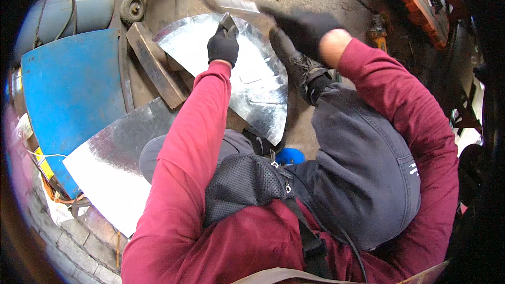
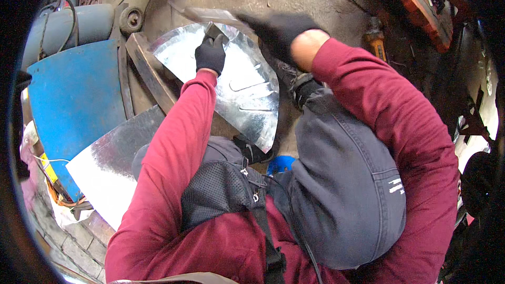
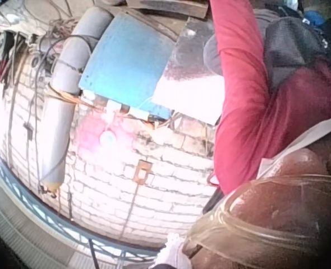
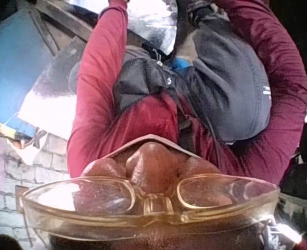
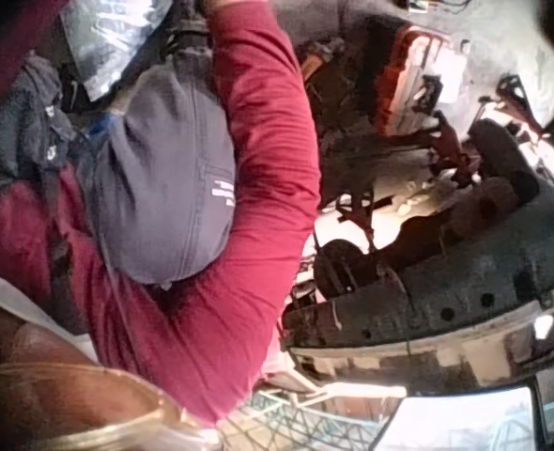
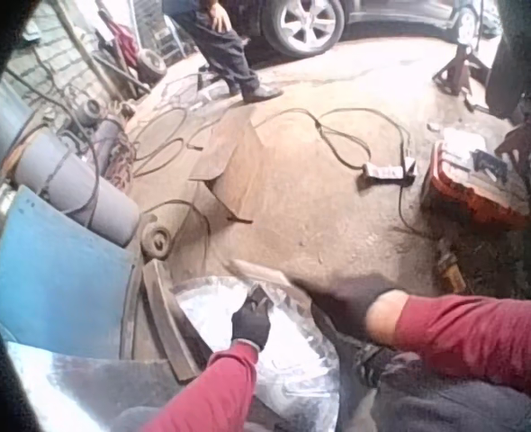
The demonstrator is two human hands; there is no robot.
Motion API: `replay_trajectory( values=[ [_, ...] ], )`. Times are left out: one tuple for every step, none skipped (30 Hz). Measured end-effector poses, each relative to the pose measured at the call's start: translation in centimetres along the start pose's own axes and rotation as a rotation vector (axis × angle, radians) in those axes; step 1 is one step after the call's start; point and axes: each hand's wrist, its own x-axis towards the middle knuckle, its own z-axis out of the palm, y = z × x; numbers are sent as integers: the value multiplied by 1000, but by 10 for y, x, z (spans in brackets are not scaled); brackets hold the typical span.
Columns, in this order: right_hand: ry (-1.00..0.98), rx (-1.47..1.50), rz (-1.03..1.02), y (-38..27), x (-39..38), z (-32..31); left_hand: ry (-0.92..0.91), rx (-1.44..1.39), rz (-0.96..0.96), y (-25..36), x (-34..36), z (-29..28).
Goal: The person is shaping a curved metal piece using a hammer and a metal block. They repeatedly strike the metal to form a specific shape, adjusting the position of the metal piece as needed.
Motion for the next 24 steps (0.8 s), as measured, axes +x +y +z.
replay_trajectory(
  values=[
    [-48,-6,35,2,0,-2,30,-13,36,-2,-2,0],
    [-103,-4,72,-1,0,-4,53,-22,65,-7,-11,1],
    [-158,-2,108,-3,1,-5,96,-86,68,-9,-16,4],
    [-101,28,84,-2,2,-4,102,-86,69,-16,-11,4],
    [-46,53,66,0,2,-4,103,-92,70,-18,-2,2],
    [9,78,46,2,1,-2,106,-99,72,-20,3,1],
    [-12,81,64,4,-3,3,160,-265,15,-22,-11,4],
    [-19,88,77,6,-4,5,175,-222,13,-26,-11,4],
    [-27,95,90,9,-4,7,191,-179,12,-30,-9,4],
    [-34,102,103,11,-3,10,208,-136,12,-35,-8,4],
    [-36,113,101,12,-2,10,187,-124,45,-35,-10,2],
    [-38,125,100,13,-1,10,178,-178,29,-33,-10,2],
    [-41,136,100,14,0,11,170,-233,13,-31,-10,3],
    [1,125,59,15,2,12,165,-286,-1,-27,-10,1],
    [43,114,19,17,5,13,156,-290,-2,-22,-10,0],
    [85,102,-20,18,6,14,146,-295,-1,-17,-12,-1],
    [104,141,-56,12,14,7,151,-287,-5,-18,-11,-6],
    [120,173,-83,4,20,-8,137,-236,-3,-19,-10,-6],
    [136,205,-111,-4,26,-18,122,-185,-1,-19,-7,-7],
    [297,99,-280,-5,34,-18,96,-142,4,-14,-8,-5],
    [455,-9,-449,-6,46,-18,121,-210,6,-9,-9,-3],
    [508,0,-495,-8,41,-23,76,-166,-22,-7,-10,-3],
    [506,34,-492,-14,35,-19,43,-111,-51,-9,-8,-7],
    [417,26,-417,-13,24,-8,1,-73,-71,-6,-5,-7]
  ],
)
